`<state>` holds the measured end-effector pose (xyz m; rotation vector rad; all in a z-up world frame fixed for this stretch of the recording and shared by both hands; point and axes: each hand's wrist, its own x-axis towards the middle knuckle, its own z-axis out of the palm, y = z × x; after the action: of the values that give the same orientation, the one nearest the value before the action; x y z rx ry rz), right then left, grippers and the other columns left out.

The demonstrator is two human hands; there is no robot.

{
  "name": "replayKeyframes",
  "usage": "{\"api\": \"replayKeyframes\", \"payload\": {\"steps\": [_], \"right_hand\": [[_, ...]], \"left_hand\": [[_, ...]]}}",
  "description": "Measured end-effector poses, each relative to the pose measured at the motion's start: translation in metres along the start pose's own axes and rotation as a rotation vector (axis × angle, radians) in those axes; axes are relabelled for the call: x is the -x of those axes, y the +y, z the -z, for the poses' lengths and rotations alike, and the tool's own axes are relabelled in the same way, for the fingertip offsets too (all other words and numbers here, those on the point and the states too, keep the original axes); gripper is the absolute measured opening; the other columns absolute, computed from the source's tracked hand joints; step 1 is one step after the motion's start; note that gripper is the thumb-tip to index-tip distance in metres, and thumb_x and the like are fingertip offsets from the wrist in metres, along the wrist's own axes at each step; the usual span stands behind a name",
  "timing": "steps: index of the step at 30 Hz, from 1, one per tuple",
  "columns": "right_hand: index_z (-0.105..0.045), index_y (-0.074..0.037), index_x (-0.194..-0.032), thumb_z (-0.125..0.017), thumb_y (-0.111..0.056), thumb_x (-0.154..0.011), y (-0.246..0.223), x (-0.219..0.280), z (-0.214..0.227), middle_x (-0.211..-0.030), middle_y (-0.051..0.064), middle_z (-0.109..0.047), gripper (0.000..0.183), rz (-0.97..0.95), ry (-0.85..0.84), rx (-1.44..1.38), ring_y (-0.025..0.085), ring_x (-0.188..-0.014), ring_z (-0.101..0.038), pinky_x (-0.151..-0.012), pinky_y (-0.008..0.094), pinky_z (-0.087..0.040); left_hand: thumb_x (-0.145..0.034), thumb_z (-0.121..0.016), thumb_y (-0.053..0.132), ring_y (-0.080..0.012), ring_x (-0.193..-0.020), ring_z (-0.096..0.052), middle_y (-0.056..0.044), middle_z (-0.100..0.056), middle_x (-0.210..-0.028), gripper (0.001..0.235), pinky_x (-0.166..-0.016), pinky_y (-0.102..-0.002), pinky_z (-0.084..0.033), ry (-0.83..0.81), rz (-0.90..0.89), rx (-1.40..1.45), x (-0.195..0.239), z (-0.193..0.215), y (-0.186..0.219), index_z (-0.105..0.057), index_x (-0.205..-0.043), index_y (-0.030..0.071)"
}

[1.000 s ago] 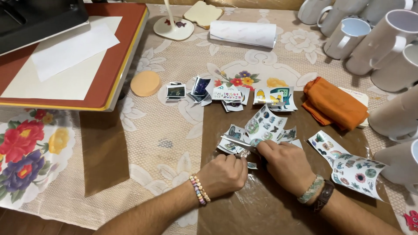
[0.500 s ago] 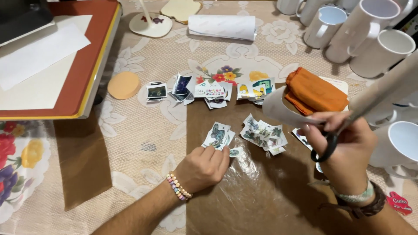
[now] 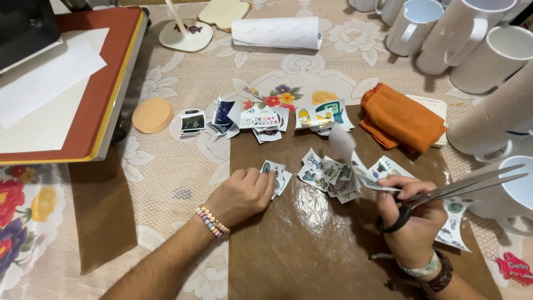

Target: The person uses scissors to cut individual stickers from a sheet. They hold the sticker sheet with one hand and carefully cut around the designs with the other, placing the cut stickers on the table.

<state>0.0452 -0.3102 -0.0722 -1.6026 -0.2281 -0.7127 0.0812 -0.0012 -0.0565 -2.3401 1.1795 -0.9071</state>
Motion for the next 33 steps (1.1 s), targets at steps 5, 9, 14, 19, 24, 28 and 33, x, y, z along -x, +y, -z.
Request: {"api": "replayKeyframes", "payload": {"steps": [5, 9, 14, 19, 24, 28, 33], "right_hand": [[-0.042, -0.010, -0.092, -0.065, -0.002, -0.090, -0.004, 0.006, 0.000, -0.099, 0.018, -0.067, 0.024, -0.050, -0.026, 0.037, 0.028, -0.100, -0.067, -0.110, 0.044, -0.053], [-0.040, -0.010, -0.096, -0.064, -0.003, -0.089, -0.004, 0.008, -0.003, -0.103, 0.020, -0.065, 0.026, -0.056, -0.030, 0.021, 0.028, -0.102, -0.067, -0.104, 0.042, -0.053], [-0.038, -0.011, -0.101, -0.063, -0.005, -0.092, -0.001, 0.006, -0.003, -0.109, 0.020, -0.062, 0.027, -0.036, -0.036, -0.043, 0.029, -0.106, -0.065, -0.108, 0.043, -0.051], [-0.037, -0.010, -0.104, -0.062, -0.005, -0.094, -0.007, 0.004, 0.003, -0.106, 0.022, -0.061, 0.027, 0.051, 0.031, 0.014, 0.032, -0.108, -0.064, -0.112, 0.045, -0.050], [-0.037, -0.010, -0.103, -0.061, -0.002, -0.094, -0.008, 0.002, 0.005, -0.104, 0.021, -0.061, 0.027, 0.062, 0.072, 0.019, 0.030, -0.105, -0.064, -0.108, 0.044, -0.052], [-0.036, -0.009, -0.101, -0.061, -0.004, -0.094, -0.009, 0.002, 0.005, -0.105, 0.022, -0.062, 0.027, 0.057, 0.037, 0.019, 0.031, -0.106, -0.064, -0.111, 0.044, -0.051], [-0.037, -0.010, -0.100, -0.061, 0.000, -0.092, -0.011, 0.003, 0.004, -0.102, 0.020, -0.062, 0.027, 0.057, 0.056, 0.029, 0.030, -0.104, -0.064, -0.112, 0.044, -0.052]], "left_hand": [[-0.082, -0.079, 0.008, -0.0139, -0.066, -0.056, -0.002, -0.061, -0.077, 0.034, -0.050, -0.026, -0.049, -0.177, 0.258, 0.252, 0.007, 0.000, -0.005, -0.070, -0.114, 0.010], [-0.097, -0.056, 0.042, -0.0213, -0.103, -0.062, -0.005, -0.069, -0.111, 0.043, -0.077, -0.039, -0.053, -0.403, 0.658, 0.827, -0.009, 0.018, -0.016, -0.066, -0.128, 0.015], [-0.093, -0.057, 0.053, -0.0225, -0.104, -0.059, -0.004, -0.068, -0.108, 0.045, -0.085, -0.041, -0.049, -0.381, 0.582, 0.942, -0.070, 0.007, -0.012, -0.069, -0.115, 0.015], [-0.067, -0.081, 0.064, -0.0240, -0.114, -0.052, -0.009, -0.057, -0.126, 0.092, -0.092, -0.040, -0.048, -0.801, 0.559, 0.950, -0.130, -0.028, -0.011, -0.050, -0.136, 0.012], [-0.065, -0.084, 0.053, -0.0204, -0.114, -0.044, -0.002, -0.055, -0.122, 0.076, -0.095, -0.036, -0.043, -0.840, 0.224, 0.954, -0.159, -0.039, -0.005, -0.059, -0.131, 0.024], [-0.065, -0.096, 0.032, -0.0240, -0.119, -0.047, -0.004, -0.057, -0.124, 0.081, -0.093, -0.041, -0.049, -0.970, 0.086, 0.852, -0.179, -0.043, -0.001, -0.056, -0.134, 0.023], [-0.058, -0.098, 0.027, -0.0247, -0.105, -0.060, -0.004, -0.065, -0.116, 0.064, -0.074, -0.042, -0.054, -0.946, 0.017, 0.850, -0.181, -0.067, 0.012, -0.063, -0.112, 0.020]]}}
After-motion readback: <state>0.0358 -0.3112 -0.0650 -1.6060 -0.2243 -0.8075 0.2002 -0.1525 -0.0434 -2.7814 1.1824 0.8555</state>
